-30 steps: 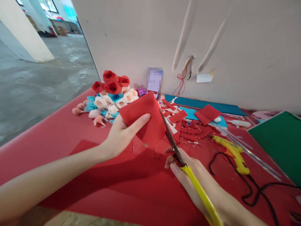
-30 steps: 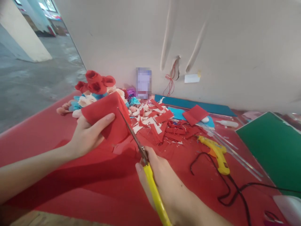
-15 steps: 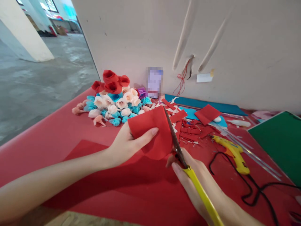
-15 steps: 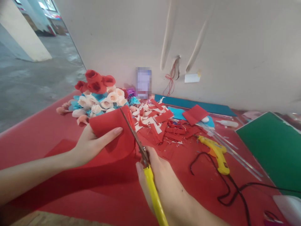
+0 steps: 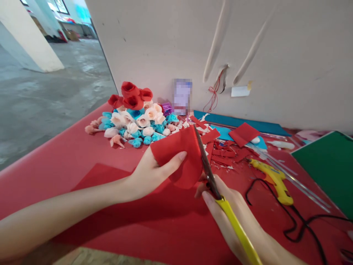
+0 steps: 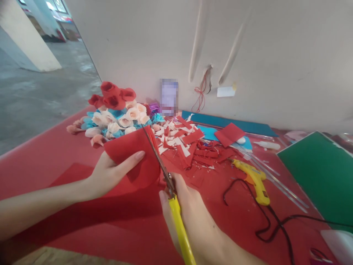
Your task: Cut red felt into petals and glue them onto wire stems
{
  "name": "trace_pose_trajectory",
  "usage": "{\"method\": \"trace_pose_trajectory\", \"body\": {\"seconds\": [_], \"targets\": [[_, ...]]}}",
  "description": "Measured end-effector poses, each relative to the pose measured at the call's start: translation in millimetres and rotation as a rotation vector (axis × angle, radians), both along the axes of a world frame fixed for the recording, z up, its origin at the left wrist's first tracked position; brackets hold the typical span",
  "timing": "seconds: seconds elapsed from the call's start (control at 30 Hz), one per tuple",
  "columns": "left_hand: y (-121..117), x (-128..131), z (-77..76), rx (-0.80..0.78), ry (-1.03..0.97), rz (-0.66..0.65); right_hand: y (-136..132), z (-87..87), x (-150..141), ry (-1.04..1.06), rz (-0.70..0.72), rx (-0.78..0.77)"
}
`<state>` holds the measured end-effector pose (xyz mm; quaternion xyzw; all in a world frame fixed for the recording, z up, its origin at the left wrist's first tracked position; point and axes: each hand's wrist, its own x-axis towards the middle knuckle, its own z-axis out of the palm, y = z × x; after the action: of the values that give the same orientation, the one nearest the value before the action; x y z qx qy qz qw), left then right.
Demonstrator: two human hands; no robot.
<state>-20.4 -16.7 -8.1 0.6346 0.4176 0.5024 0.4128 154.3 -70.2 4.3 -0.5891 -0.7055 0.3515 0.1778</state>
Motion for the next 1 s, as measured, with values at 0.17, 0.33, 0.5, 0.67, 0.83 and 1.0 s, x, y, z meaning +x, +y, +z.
{"method": "trace_pose_trajectory", "body": {"seconds": [0.17, 0.33, 0.5, 0.67, 0.83, 1.0], "targets": [[0.6, 0.4, -2.3, 0.033, -0.001, -0.009, 0.3, 1.5, -2.1, -0.002, -0.015, -0.002], [0.4, 1.0, -5.3, 0.107, -0.012, -0.035, -0.1, -7.1, -0.1, -0.017, -0.044, 0.037], [-2.0, 1.5, -8.3, 0.122, -0.04, -0.046, -0.6, -17.1, 2.1, 0.018, -0.04, 0.078], [-1.9, 1.6, -8.4, 0.118, -0.046, -0.029, 0.3, -15.6, 1.2, -0.016, -0.017, 0.195], [-1.7, 0.5, -8.3, 0.099, -0.005, -0.034, -1.4, -15.3, -0.4, -0.019, -0.034, 0.267], [-1.3, -0.1, -9.8, 0.111, 0.01, -0.006, 4.7, -19.9, 4.5, 0.014, -0.081, 0.237]]}}
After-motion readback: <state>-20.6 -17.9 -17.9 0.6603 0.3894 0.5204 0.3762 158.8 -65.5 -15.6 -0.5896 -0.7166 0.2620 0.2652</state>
